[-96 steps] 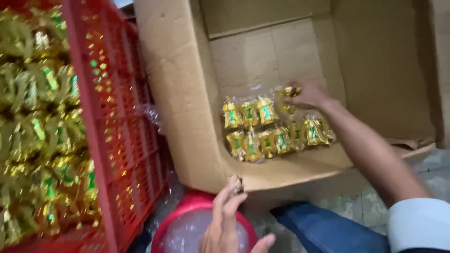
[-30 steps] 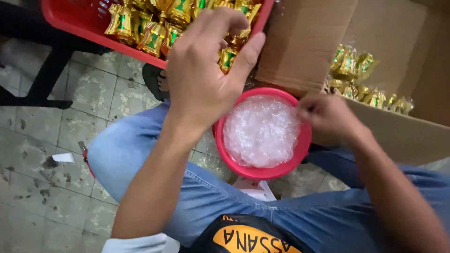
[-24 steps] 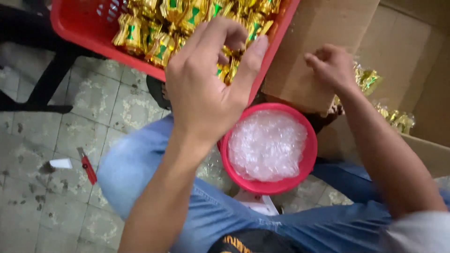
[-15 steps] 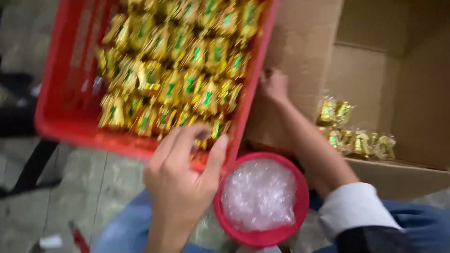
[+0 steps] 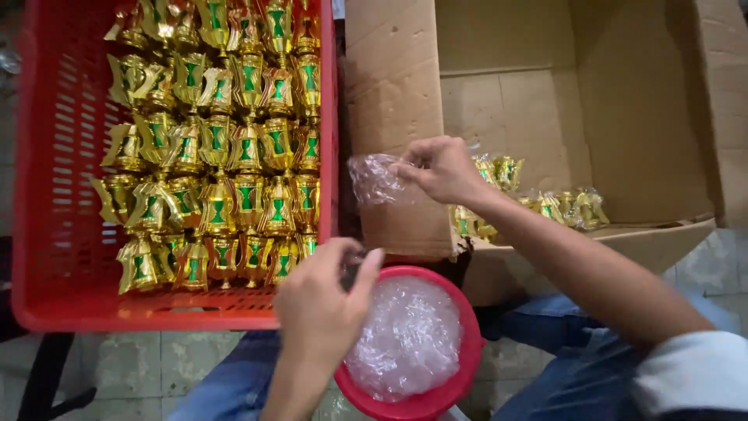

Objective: The person sits on the floor and wraps small gold and green items in bubble wrap, then places them into a cardboard box. The person repeatedly picks items from a red basket, wraps them, and arranges them in the box.

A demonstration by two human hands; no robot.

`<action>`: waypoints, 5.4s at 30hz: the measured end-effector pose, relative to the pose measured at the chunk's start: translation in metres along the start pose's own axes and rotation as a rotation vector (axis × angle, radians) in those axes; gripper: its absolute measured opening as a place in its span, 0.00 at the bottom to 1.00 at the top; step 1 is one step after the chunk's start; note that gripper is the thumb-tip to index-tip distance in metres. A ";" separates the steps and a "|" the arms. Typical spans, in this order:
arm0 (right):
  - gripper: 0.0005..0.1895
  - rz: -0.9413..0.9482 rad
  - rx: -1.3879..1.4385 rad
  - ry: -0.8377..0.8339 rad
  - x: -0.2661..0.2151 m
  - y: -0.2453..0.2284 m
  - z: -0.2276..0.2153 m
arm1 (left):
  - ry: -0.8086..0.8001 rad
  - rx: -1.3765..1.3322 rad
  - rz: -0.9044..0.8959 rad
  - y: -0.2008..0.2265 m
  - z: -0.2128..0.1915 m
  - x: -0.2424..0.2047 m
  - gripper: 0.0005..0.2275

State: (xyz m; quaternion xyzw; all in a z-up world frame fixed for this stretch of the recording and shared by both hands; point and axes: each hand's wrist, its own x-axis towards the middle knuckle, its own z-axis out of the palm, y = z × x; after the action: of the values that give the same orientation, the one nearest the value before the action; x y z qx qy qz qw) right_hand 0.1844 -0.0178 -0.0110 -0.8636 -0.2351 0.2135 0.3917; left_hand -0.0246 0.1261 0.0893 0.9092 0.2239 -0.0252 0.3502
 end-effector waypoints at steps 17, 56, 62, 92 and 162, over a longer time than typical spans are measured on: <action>0.06 -0.266 -0.291 0.464 -0.104 0.001 -0.085 | 0.226 0.188 0.231 0.049 0.076 0.010 0.12; 0.46 -0.787 0.174 0.293 -0.143 -0.008 -0.107 | 0.141 -0.988 -0.146 0.025 0.015 0.038 0.11; 0.29 -0.767 0.167 0.395 -0.143 -0.018 -0.102 | 0.168 -0.993 -0.168 0.019 0.012 0.035 0.12; 0.12 -0.553 0.114 0.077 -0.150 -0.026 -0.131 | -0.030 -1.399 -0.477 0.013 0.008 0.028 0.10; 0.09 -0.301 0.063 0.248 -0.123 0.094 -0.133 | -0.481 -0.795 0.624 0.025 0.040 -0.039 0.19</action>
State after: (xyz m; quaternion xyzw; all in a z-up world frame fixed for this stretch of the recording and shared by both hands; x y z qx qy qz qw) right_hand 0.1825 -0.2194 0.0181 -0.8256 -0.3047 0.0517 0.4721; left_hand -0.0444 0.0684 0.0825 0.6990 -0.1496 -0.0409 0.6981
